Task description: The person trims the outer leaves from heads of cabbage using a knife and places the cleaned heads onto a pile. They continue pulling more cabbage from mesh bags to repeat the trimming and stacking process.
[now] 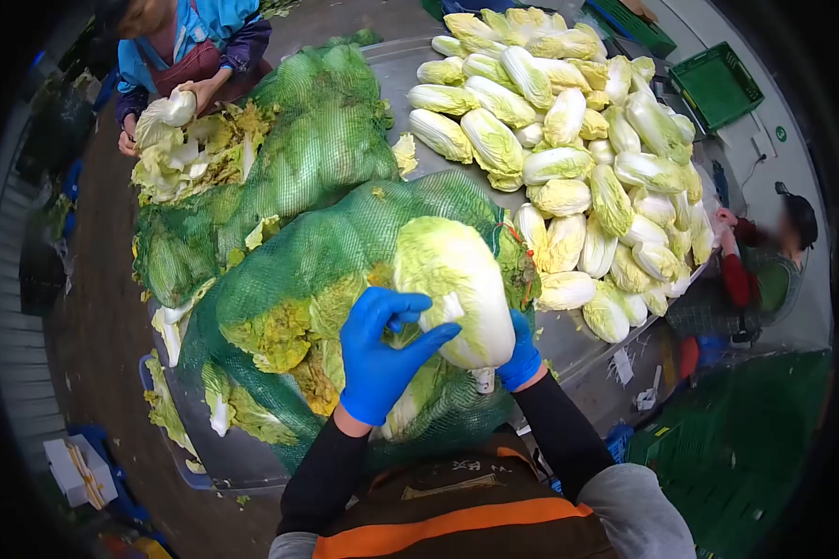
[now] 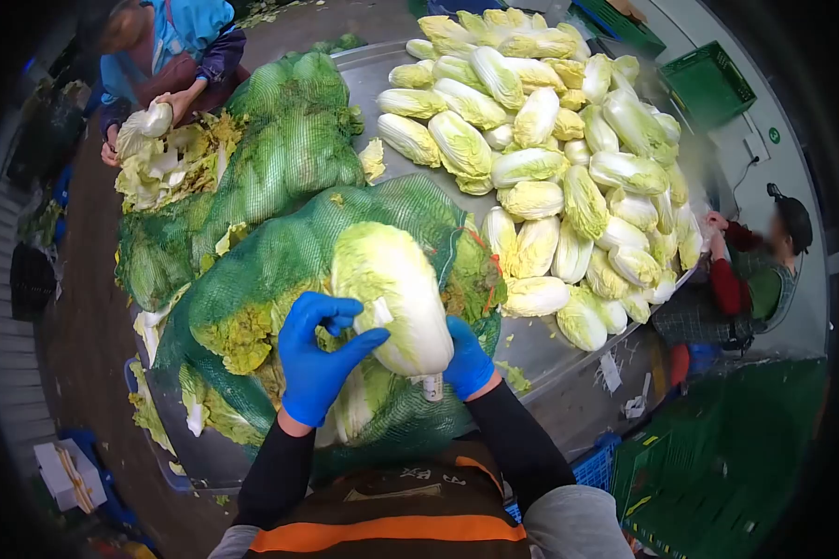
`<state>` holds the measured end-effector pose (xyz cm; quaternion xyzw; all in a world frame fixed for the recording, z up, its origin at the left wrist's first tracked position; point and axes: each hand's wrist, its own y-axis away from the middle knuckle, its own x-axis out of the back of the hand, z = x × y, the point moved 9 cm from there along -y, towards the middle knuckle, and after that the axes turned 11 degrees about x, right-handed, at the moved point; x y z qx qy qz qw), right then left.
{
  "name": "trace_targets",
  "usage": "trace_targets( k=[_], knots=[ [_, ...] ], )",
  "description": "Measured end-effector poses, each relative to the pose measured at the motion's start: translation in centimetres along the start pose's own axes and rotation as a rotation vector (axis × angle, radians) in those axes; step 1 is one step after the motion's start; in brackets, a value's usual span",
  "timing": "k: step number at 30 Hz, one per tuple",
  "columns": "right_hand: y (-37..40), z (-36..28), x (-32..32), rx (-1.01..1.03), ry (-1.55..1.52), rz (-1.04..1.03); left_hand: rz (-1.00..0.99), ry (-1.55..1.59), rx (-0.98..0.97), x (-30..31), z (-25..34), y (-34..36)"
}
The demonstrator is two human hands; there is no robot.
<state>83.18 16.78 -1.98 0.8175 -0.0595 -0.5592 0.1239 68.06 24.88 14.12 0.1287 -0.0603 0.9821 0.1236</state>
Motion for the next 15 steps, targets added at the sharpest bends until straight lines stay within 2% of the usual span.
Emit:
trace_targets(
  k=[5,11,15],
  knots=[
    [0.7,-3.2,-0.8,0.004,0.087,-0.054,-0.129,0.137,0.182,-3.1,-1.7,-1.0],
    [1.4,-3.7,-1.2,0.001,0.256,-0.059,-0.199,0.061,0.31,-3.0,-1.3,-0.6],
    [1.7,-3.4,-1.7,0.002,0.328,-0.057,-0.155,0.071,0.365,-2.2,-2.1,0.2]
  ],
)
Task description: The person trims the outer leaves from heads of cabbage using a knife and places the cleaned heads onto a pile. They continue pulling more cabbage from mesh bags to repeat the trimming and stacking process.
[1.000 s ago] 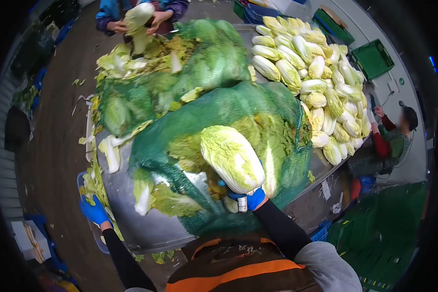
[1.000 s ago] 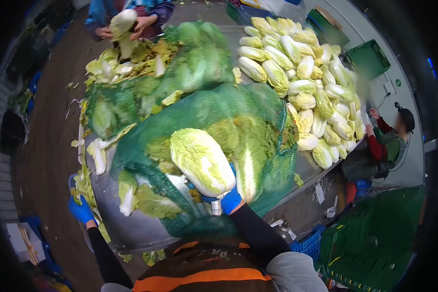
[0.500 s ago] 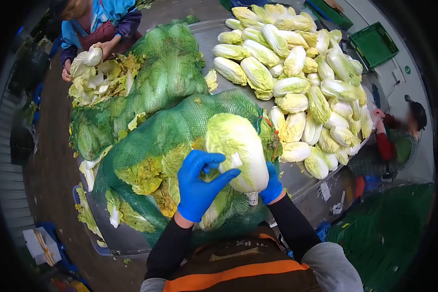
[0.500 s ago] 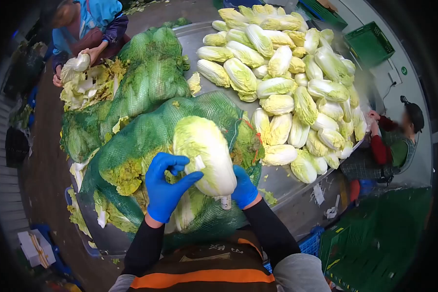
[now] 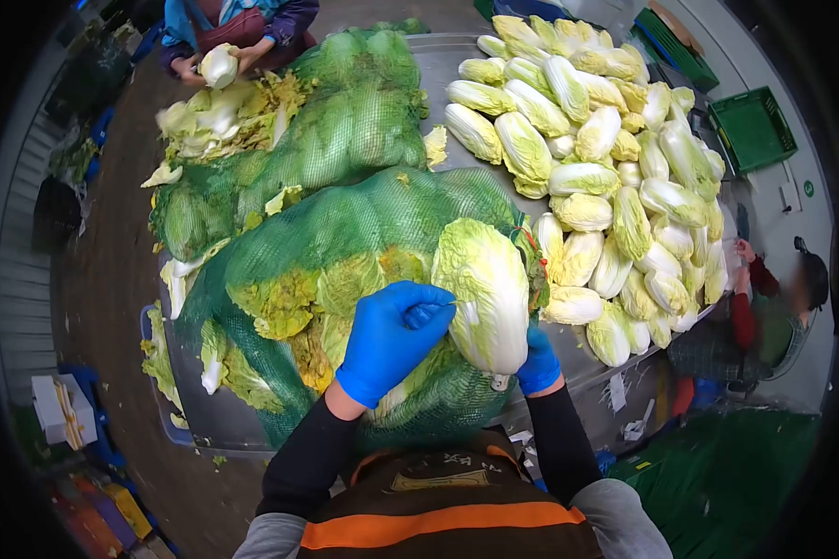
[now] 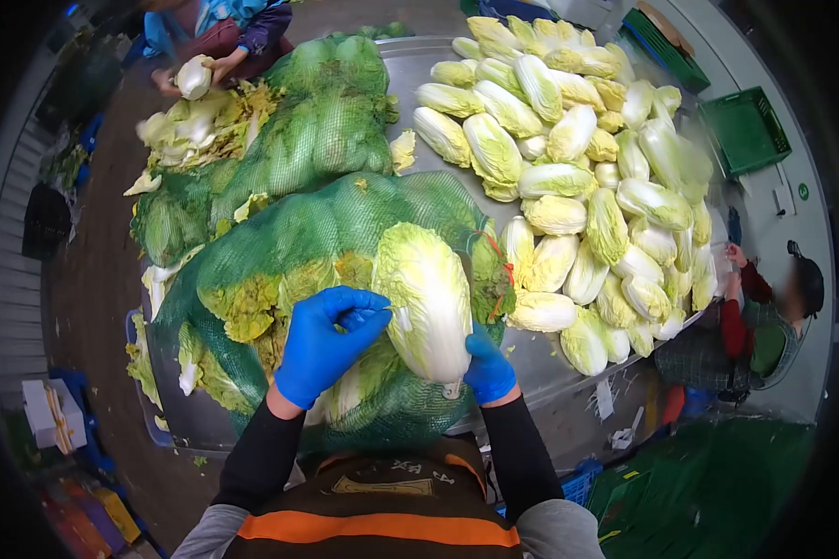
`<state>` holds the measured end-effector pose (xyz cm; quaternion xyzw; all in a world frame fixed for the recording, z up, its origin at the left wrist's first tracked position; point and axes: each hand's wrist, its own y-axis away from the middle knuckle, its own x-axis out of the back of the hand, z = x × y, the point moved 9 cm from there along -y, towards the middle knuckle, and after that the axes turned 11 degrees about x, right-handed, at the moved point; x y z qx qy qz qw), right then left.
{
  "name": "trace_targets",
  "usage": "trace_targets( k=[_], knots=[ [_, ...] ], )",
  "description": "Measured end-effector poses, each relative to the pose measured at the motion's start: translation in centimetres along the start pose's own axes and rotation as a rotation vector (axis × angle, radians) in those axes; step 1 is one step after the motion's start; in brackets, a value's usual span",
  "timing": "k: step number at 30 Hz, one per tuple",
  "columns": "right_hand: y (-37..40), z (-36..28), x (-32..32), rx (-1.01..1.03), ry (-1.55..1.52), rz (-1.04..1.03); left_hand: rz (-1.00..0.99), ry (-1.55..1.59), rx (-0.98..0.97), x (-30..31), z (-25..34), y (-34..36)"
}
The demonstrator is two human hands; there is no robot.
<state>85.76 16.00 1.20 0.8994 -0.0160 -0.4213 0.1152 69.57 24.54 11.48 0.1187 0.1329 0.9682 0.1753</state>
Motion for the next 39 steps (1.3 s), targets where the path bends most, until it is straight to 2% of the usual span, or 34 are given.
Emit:
trace_targets(
  k=[2,6,8,10,11,13,14,16,17,19,20,22,23,24,25,26,27,28,29,30,32,34,35,36,38,39],
  knots=[
    [0.0,0.5,0.0,-0.019,0.025,-0.002,0.066,-0.116,-0.117,0.1,0.3,0.6],
    [0.1,2.3,1.1,-0.002,0.006,0.015,0.102,-0.155,-0.124,0.5,0.4,1.3],
    [0.0,3.1,1.8,0.032,-0.122,0.137,-0.559,-0.004,-0.106,-4.0,0.5,3.6],
    [0.0,3.4,2.5,0.058,-0.019,0.195,-1.034,0.093,-0.245,-7.8,3.2,8.8],
    [-0.3,3.6,3.0,0.09,-0.075,0.214,-1.036,0.094,-0.247,-7.9,3.7,9.3],
    [-0.4,3.1,2.5,0.148,-0.091,0.248,-0.934,0.236,-0.029,-7.5,3.3,8.5],
    [-0.3,2.9,2.7,0.153,-0.091,0.249,-0.938,0.234,-0.031,-7.8,2.7,8.5],
    [-0.3,2.8,1.6,0.124,-0.245,0.084,-0.215,0.11,-0.146,-3.6,1.2,4.9],
    [-0.2,2.7,1.8,0.126,-0.244,0.087,-0.218,0.112,-0.146,-4.2,0.8,4.5],
    [-0.4,2.0,0.5,0.133,-0.247,-0.108,0.1,0.1,-0.127,-2.6,0.6,3.0],
    [-0.4,1.8,1.3,0.15,-0.24,-0.11,0.089,0.103,-0.142,-2.8,0.3,2.8],
    [1.0,3.2,4.4,-0.081,-0.071,-0.085,0.133,0.12,-0.159,-2.6,-0.4,2.3],
    [1.3,3.4,6.9,-0.01,0.171,0.149,0.102,0.159,-0.157,-2.8,-0.1,2.4],
    [1.6,1.8,7.8,0.108,0.341,0.294,0.085,0.201,-0.198,-3.3,-1.1,2.0],
    [1.2,0.2,6.9,0.178,0.433,0.185,0.096,0.154,-0.202,-3.4,-1.6,1.8],
    [0.8,-1.7,3.6,0.103,0.47,0.134,0.093,0.19,-0.161,-3.6,-2.9,1.4],
    [0.4,-2.5,2.8,0.129,0.482,0.059,0.125,0.261,-0.066,-3.8,-3.9,1.1],
    [-0.2,-1.4,4.9,0.067,0.536,0.035,0.029,0.261,0.0,-4.4,-5.4,0.1],
    [1.0,-4.5,0.9,0.142,0.526,0.021,0.021,0.2,0.022,-4.9,-1.4,1.8],
    [1.4,-5.0,1.3,0.109,0.592,0.056,-0.011,0.206,-0.016,-5.4,-0.4,1.7],
    [1.3,-4.2,2.7,0.018,0.622,0.018,-0.073,0.294,0.184,-6.0,-2.4,1.4],
    [0.9,-3.3,5.1,0.057,0.673,0.046,-0.132,0.258,0.18,-6.4,-1.8,1.7],
    [1.3,-4.1,4.2,0.112,0.647,0.053,-0.181,0.214,0.201,-7.1,-1.8,1.8],
    [1.9,-4.6,3.9,0.059,0.7,0.057,-0.201,0.21,0.179,-7.7,-1.9,1.9],
    [2.0,-4.6,4.1,0.071,0.709,0.081,-0.097,0.226,0.08,-7.3,-1.8,2.1],
    [1.7,-4.5,4.5,0.089,0.712,0.09,-0.111,0.222,0.066,-7.7,-1.8,2.1]
  ],
)
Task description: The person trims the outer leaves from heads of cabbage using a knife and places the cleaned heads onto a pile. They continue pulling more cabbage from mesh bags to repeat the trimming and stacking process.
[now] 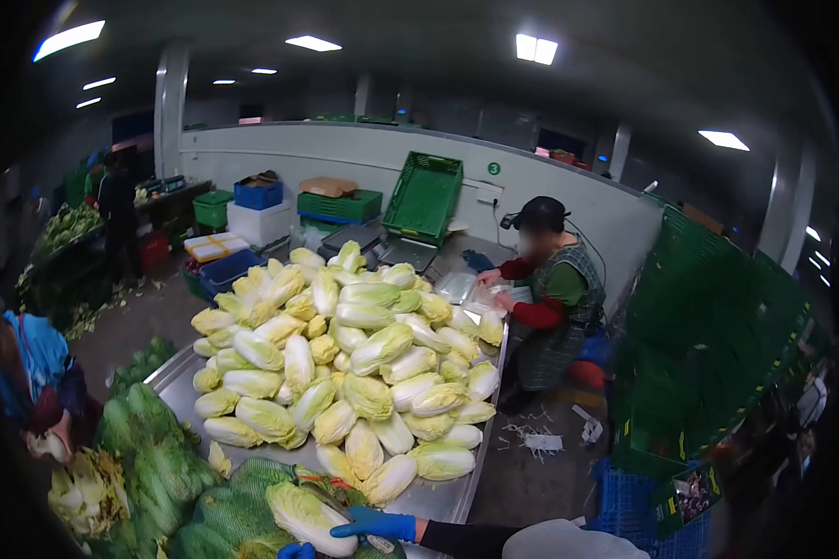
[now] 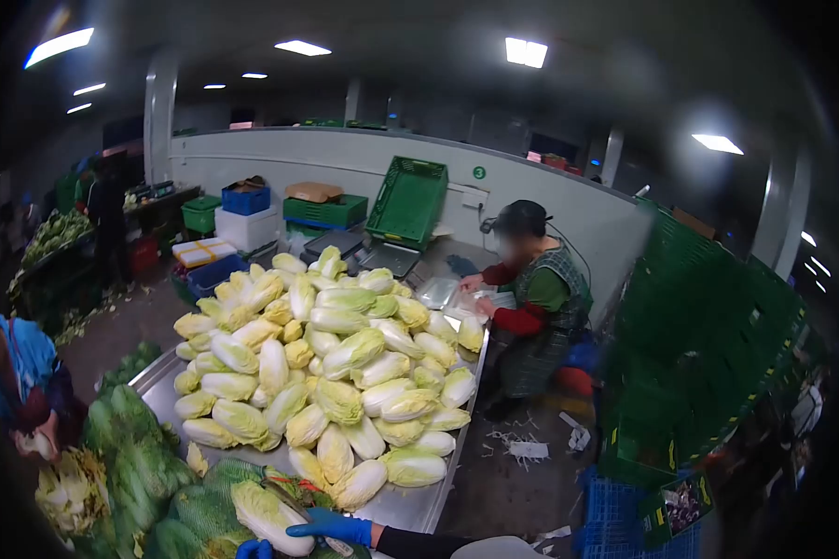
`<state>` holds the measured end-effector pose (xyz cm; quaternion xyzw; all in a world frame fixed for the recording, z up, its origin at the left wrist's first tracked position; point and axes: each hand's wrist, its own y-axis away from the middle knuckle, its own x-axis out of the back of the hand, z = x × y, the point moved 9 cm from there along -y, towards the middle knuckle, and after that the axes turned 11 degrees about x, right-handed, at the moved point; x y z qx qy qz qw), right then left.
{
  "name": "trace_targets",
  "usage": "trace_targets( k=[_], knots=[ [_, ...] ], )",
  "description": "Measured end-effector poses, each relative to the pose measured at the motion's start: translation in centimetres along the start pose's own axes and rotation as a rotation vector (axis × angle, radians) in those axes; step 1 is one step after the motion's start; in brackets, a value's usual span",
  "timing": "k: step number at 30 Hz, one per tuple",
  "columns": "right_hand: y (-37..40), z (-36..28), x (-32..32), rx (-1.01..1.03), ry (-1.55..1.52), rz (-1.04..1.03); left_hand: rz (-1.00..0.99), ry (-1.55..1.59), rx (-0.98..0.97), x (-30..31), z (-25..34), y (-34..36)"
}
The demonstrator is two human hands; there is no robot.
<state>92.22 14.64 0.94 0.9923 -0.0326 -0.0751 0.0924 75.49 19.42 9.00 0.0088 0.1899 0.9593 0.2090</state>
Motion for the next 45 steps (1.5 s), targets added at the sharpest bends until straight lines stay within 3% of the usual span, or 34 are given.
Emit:
trace_targets(
  k=[3,5,7,10,12,13,14,16,17,18,19,20,21,23,27,30,31,32,33,34,36,37,39,41,45],
  knots=[
    [-0.1,2.0,0.4,-0.047,0.086,0.012,0.036,-0.033,-0.108,-0.1,-0.5,-0.6],
    [0.3,2.0,0.0,0.059,-0.059,0.158,0.079,-0.042,-0.275,1.3,-1.3,-2.1],
    [0.5,7.3,0.4,-0.036,-0.197,0.149,0.202,-0.923,-0.683,1.0,2.6,0.5],
    [2.4,5.1,-0.7,-0.02,-0.459,0.196,0.322,-1.044,-0.628,3.1,2.7,0.2],
    [3.3,1.9,0.7,-0.085,-0.584,0.269,0.335,0.293,-0.119,7.2,-1.1,-1.5],
    [3.3,1.8,2.2,-0.13,-0.601,0.281,0.342,0.295,-0.121,7.9,-1.2,-1.3],
    [2.0,0.4,3.6,-0.02,-0.664,0.265,0.309,0.274,-0.057,8.9,-1.9,-0.8],
    [1.1,0.0,8.7,-0.175,-0.676,0.381,0.28,0.212,0.057,11.4,-4.4,-0.3],
    [-0.5,0.6,12.9,-0.057,-0.601,0.509,0.284,0.178,0.107,12.6,-5.8,0.0],
    [-2.0,-1.8,16.0,0.072,-0.579,0.549,0.313,0.169,0.127,13.4,-6.3,0.7],
    [-2.5,-4.3,18.1,0.032,-0.539,0.554,0.34,0.161,0.148,14.0,-6.5,1.4],
    [-5.6,-3.8,22.8,0.186,-0.636,0.569,0.342,0.161,0.141,14.3,-6.5,1.9],
    [-5.6,-9.3,24.9,0.309,-0.446,0.634,0.371,0.2,0.139,14.7,-6.6,2.4],
    [-8.7,-14.7,30.0,0.299,-0.554,0.699,0.405,0.242,0.134,15.1,-6.7,2.4],
    [-10.4,-24.3,39.5,0.683,-0.208,1.034,0.446,0.216,0.119,15.0,-6.1,1.9],
    [-11.8,-23.9,38.1,0.582,-0.179,0.938,0.382,0.169,0.092,14.0,-5.6,1.1],
    [-12.4,-22.4,36.4,0.502,-0.132,0.817,0.326,0.209,0.132,14.1,-6.9,0.5],
    [-12.7,-20.0,34.6,0.39,0.0,0.7,0.396,0.276,0.004,14.5,-7.0,-0.3],
    [-12.5,-18.0,32.2,0.336,0.134,0.508,0.446,0.253,0.015,14.9,-8.1,0.1],
    [-12.1,-16.4,29.6,0.415,0.29,0.344,0.422,0.199,0.028,15.1,-7.9,0.4],
    [-10.1,-12.8,22.8,0.098,0.303,0.279,0.453,0.211,-0.002,16.1,-7.7,2.2],
    [-10.2,-9.0,23.1,-0.025,0.35,0.136,0.446,0.238,-0.027,17.3,-9.4,2.7],
    [-8.9,-5.1,22.2,-0.074,0.389,0.182,0.54,0.299,0.102,19.1,-10.9,5.3],
    [-6.6,-4.7,19.2,-0.038,0.236,0.361,0.654,0.334,0.101,21.6,-14.3,7.6],
    [-3.7,-6.2,10.5,0.008,0.058,0.314,0.87,0.336,0.114,26.8,-21.2,9.8]
  ],
)
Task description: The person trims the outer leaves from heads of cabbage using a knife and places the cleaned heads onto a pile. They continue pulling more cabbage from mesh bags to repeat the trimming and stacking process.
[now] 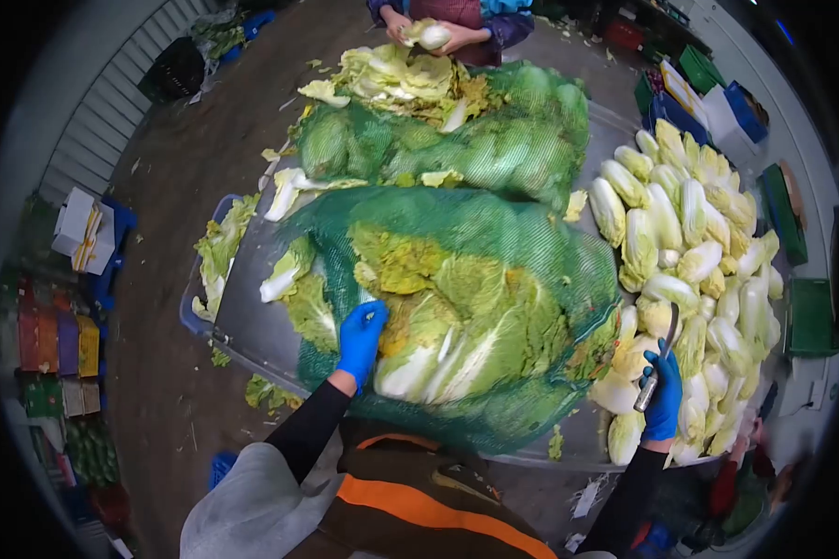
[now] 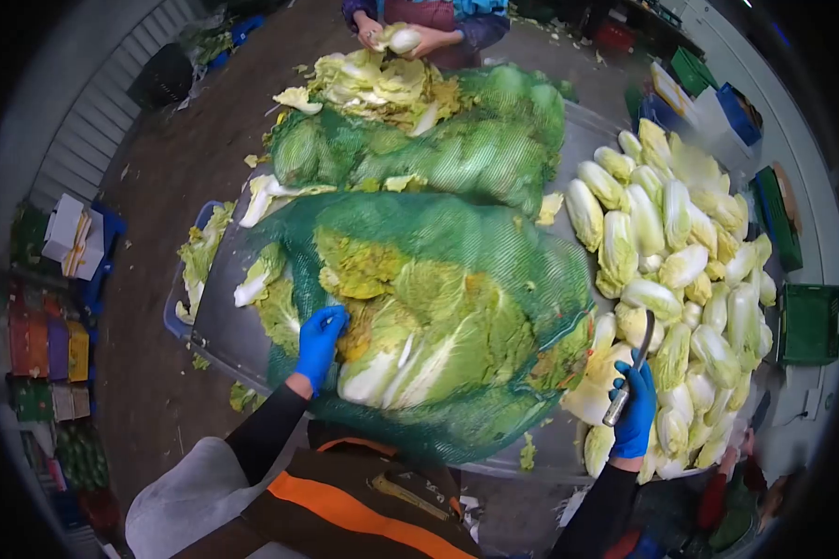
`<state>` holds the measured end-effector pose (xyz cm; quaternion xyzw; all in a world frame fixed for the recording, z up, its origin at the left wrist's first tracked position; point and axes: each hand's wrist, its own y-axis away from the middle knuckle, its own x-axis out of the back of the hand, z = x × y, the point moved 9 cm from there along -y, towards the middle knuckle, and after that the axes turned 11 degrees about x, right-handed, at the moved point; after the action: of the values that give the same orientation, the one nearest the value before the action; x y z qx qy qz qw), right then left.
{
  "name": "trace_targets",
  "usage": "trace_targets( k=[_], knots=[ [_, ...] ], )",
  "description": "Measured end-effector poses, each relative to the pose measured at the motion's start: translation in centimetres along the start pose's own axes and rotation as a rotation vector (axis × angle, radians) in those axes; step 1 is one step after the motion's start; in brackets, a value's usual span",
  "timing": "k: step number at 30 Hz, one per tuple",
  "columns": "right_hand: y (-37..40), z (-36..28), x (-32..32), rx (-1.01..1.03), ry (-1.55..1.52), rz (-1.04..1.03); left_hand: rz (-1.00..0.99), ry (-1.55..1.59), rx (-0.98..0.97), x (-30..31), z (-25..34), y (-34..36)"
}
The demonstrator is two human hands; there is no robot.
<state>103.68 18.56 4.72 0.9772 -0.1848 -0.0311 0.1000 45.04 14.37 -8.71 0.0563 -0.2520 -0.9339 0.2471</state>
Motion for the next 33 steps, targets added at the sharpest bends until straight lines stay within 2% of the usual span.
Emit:
trace_targets(
  k=[2,3,4,5,6,8,10,12,14,16,20,22,23,24,26,28,30,32,33],
  knots=[
    [2.0,-0.3,-3.6,-0.034,0.063,-0.059,-0.009,0.026,0.056,0.7,-1.5,-0.7],
    [3.2,-0.6,-6.0,0.016,0.101,-0.094,0.025,-0.142,0.026,0.9,-1.8,-0.7],
    [4.4,-0.1,-8.3,-0.031,0.068,-0.164,0.057,-0.308,-0.011,1.1,-2.3,-0.5],
    [5.5,0.2,-10.9,-0.058,0.089,-0.182,0.154,-0.424,-0.15,1.9,-3.3,-0.5],
    [6.9,0.5,-13.4,-0.082,0.107,-0.203,0.146,-0.424,-0.142,2.4,-4.3,-0.5],
    [9.0,1.9,-17.7,-0.1,0.075,-0.288,0.117,-0.287,-0.064,3.4,-5.2,-1.5],
    [10.6,3.7,-21.1,-0.149,0.039,-0.329,0.068,-0.222,-0.054,2.4,-1.6,-2.0],
    [12.4,4.6,-24.5,-0.159,-0.003,-0.319,-0.026,-0.021,-0.065,0.6,2.3,-4.7],
    [14.1,5.0,-27.2,-0.173,-0.013,-0.276,0.098,0.158,0.064,-0.2,4.9,-7.9],
    [15.6,6.0,-29.0,-0.151,-0.054,-0.23,-0.238,0.369,-0.008,-3.8,8.7,-11.3],
    [19.4,8.3,-31.3,-0.202,-0.122,-0.128,-0.166,0.275,0.046,-5.5,9.6,-15.7],
    [21.2,9.0,-32.5,-0.221,-0.127,-0.103,-0.358,0.285,0.244,-5.8,7.9,-17.1],
    [21.9,9.3,-33.0,-0.216,-0.125,-0.096,-0.47,0.283,0.23,-5.2,7.8,-17.1],
    [22.5,9.8,-33.1,-0.213,-0.153,-0.043,-0.482,0.282,0.227,-3.5,6.6,-18.4],
    [24.1,10.2,-33.5,-0.209,-0.168,0.024,-0.989,0.409,0.182,-3.3,3.0,-19.5],
    [25.2,10.7,-34.0,-0.187,-0.177,0.078,-1.02,0.706,0.622,1.1,5.1,-13.7],
    [26.0,12.0,-34.5,-0.189,-0.198,0.17,-1.026,0.621,0.617,7.2,6.4,-10.1],
    [26.5,13.5,-35.3,-0.203,-0.253,0.257,-0.991,0.563,0.896,13.4,5.1,-8.2],
    [26.8,13.3,-36.8,-0.23,-0.252,0.29,-0.971,0.549,0.911,16.7,5.8,-7.5]
  ],
)
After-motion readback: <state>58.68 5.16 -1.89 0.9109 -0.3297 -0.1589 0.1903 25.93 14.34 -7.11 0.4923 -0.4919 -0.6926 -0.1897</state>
